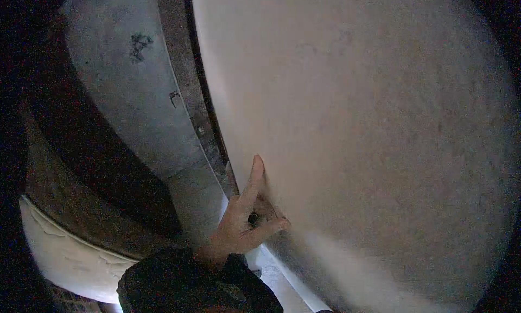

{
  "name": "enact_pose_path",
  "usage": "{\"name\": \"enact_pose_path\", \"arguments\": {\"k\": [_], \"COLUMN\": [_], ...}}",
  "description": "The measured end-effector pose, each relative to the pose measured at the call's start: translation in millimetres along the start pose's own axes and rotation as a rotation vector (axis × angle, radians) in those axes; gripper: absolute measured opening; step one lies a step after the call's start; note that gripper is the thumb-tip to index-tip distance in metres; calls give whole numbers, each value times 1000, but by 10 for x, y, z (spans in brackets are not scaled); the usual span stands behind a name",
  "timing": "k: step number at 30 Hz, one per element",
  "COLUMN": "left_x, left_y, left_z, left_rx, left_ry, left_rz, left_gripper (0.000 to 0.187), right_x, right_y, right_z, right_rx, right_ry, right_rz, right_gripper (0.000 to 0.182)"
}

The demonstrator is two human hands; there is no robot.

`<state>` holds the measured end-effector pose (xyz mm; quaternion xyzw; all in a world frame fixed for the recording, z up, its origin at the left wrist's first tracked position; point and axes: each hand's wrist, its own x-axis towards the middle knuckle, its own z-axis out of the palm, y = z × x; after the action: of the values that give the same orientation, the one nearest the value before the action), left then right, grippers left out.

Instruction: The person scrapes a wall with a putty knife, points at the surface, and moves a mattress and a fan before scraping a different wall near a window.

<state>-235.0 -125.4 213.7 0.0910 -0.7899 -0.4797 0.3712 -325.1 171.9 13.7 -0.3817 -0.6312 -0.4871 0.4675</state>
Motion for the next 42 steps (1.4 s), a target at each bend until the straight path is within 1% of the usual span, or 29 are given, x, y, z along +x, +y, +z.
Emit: {"name": "enact_pose_path", "arguments": {"k": [1,3,4,6,7,9,10,12,13,15,16,18,19,21,22,23,24,25,26,28,29,30,31,34,36,37,39,42], "left_x": [2,13,-16,71,78,106,119,158,154,146,133,159,162,150,152,159,160,123,133,149,167,179,182,293,325,329,305,238], "left_y": [-16,-83,-88,38,76,147,114,18,17,27,57,83,71,33,55,94,117,82,74,43,10,-11,-18,-98,-95,-112,-103,-141], "left_z": [8,13,-12,-158,-180,-243,-231,-158,-161,-164,-124,-100,-83,-31,-40,-60,-78,36,37,71,104,121,124,155,183,199,200,149], "left_rx": [1,4,2,6,2,13,11,87,90,63,65,-15,-17,-133,-132,-128,-122,-114,-85,-56,-53,-50,-50,-26,-59,-64,-43,-42], "left_ry": [2,17,22,-2,-6,-34,-42,-9,-19,-32,-42,47,35,59,52,31,12,12,-1,0,30,57,54,27,25,16,41,34], "left_rz": [-3,26,21,-17,-28,-151,-156,126,121,16,12,43,41,22,22,-24,-70,-71,-73,-75,-5,66,69,43,-25,-28,-12,-20], "left_gripper": [91,90,90,90,90,91,91,107,107,107,107,93,93,92,92,92,92,92,92,92,92,91,91,92,92,92,94,95], "right_x": [-27,-64,-87,221,266,334,364,396,404,457,446,508,535,569,587,581,577,505,575,719,720,704,705,728,776,813,889,889], "right_y": [5,24,20,92,136,246,291,317,305,238,245,251,252,231,236,271,336,318,338,319,309,319,309,164,104,90,184,356], "right_z": [36,75,95,-73,-95,-179,-200,-228,-225,-200,-174,-273,-311,-355,-361,-315,-245,-87,-94,-123,-122,-107,-121,-278,-358,-384,-404,-375], "right_rx": [2,104,106,-138,-142,-56,-14,73,70,173,168,-234,-243,-37,69,68,240,415,417,420,424,829,828,1166,1388,1496,1696,2001], "right_ry": [2,92,99,159,165,202,216,235,231,135,130,109,104,14,-28,-33,-33,-35,-34,190,193,-150,-152,-316,-419,-467,-553,-643], "right_rz": [-2,-6,-8,-58,-67,-117,-141,-188,-198,-31,-40,-167,-174,-75,-24,-25,-50,-76,-81,-113,-110,169,172,396,549,622,780,992], "right_gripper": [53,49,49,46,46,44,43,40,40,34,34,32,32,32,32,32,33,35,35,36,36,35,35,26,21,20,18,21]}}
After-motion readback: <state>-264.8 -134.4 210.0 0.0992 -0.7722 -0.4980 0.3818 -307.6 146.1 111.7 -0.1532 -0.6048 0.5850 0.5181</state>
